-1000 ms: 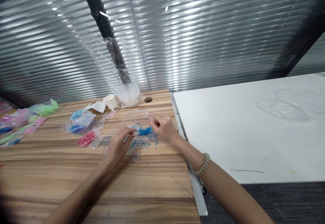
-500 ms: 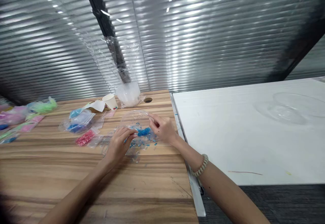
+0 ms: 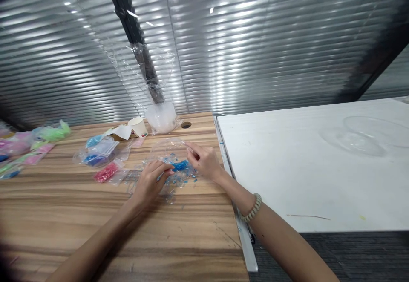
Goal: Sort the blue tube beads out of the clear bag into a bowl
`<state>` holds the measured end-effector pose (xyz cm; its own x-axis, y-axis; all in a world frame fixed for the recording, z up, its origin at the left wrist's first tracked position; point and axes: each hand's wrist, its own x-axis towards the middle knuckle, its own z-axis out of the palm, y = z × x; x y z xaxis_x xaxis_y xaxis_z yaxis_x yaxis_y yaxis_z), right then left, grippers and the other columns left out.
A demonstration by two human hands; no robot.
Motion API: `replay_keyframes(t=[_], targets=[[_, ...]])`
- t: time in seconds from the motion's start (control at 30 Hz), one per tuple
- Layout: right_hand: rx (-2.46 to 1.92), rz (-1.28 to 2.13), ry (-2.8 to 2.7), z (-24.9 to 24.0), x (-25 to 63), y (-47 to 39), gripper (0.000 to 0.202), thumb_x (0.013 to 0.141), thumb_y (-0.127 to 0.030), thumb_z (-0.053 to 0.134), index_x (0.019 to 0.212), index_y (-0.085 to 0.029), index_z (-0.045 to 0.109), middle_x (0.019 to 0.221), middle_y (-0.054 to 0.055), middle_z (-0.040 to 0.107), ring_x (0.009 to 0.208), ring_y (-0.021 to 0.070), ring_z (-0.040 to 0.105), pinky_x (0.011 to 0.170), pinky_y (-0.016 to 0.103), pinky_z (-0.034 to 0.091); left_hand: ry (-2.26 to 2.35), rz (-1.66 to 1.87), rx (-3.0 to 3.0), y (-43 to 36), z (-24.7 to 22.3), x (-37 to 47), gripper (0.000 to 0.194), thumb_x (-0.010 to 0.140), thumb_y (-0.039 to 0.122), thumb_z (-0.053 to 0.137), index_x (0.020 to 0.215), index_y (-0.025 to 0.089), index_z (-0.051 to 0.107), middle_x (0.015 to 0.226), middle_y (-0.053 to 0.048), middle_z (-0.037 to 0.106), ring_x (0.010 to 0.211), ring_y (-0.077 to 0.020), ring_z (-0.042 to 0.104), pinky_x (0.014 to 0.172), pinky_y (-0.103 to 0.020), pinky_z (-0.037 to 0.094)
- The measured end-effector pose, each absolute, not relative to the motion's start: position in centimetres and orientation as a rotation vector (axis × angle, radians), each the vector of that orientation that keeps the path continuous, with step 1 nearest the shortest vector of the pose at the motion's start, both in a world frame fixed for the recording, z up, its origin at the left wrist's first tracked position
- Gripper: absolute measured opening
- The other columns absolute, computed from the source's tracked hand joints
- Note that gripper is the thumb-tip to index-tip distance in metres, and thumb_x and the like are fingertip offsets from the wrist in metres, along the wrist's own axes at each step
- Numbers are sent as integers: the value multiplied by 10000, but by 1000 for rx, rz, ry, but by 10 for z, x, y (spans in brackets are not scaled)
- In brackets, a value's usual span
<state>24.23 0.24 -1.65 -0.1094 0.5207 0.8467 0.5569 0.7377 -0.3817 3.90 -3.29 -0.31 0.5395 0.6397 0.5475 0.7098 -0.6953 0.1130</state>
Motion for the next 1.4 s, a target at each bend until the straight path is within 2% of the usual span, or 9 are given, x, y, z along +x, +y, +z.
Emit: replay_keyframes(t=[0.53, 0.97, 1.17, 1.4], targets=[[-838, -29, -1767, -16, 242, 2, 262, 862, -173, 466, 1028, -102, 655, 524, -36, 537, 432, 60, 415, 481, 185, 342, -1152, -774, -2709, -34, -6, 42, 149, 928, 232, 471, 905, 158, 599, 790, -22, 640, 750, -168, 548, 731, -299, 371], [-860, 23, -1795, -17, 240, 1, 264, 866, -185, 476, 1046, -107, 653, 511, -40, 521, 426, 58, 410, 482, 179, 338, -1213, -534, -2776, -38, -7, 46, 135, 910, 228, 504, 923, 166, 624, 855, -40, 655, 819, -185, 570, 767, -313, 401], [-864, 47, -1809, -17, 240, 0, 272, 874, -195, 459, 1051, -110, 647, 525, -36, 536, 427, 61, 410, 489, 186, 343, -1210, -540, -2778, -37, -7, 45, 175, 927, 246, 471, 924, 163, 626, 850, -48, 659, 819, -185, 581, 775, -320, 414], [-862, 50, -1808, -16, 240, -1, 265, 873, -197, 464, 1043, -114, 649, 521, -39, 536, 423, 62, 411, 487, 184, 346, -1224, -550, -2788, -36, -7, 45, 122, 902, 226, 521, 924, 166, 624, 855, -40, 660, 817, -190, 583, 775, -324, 410]])
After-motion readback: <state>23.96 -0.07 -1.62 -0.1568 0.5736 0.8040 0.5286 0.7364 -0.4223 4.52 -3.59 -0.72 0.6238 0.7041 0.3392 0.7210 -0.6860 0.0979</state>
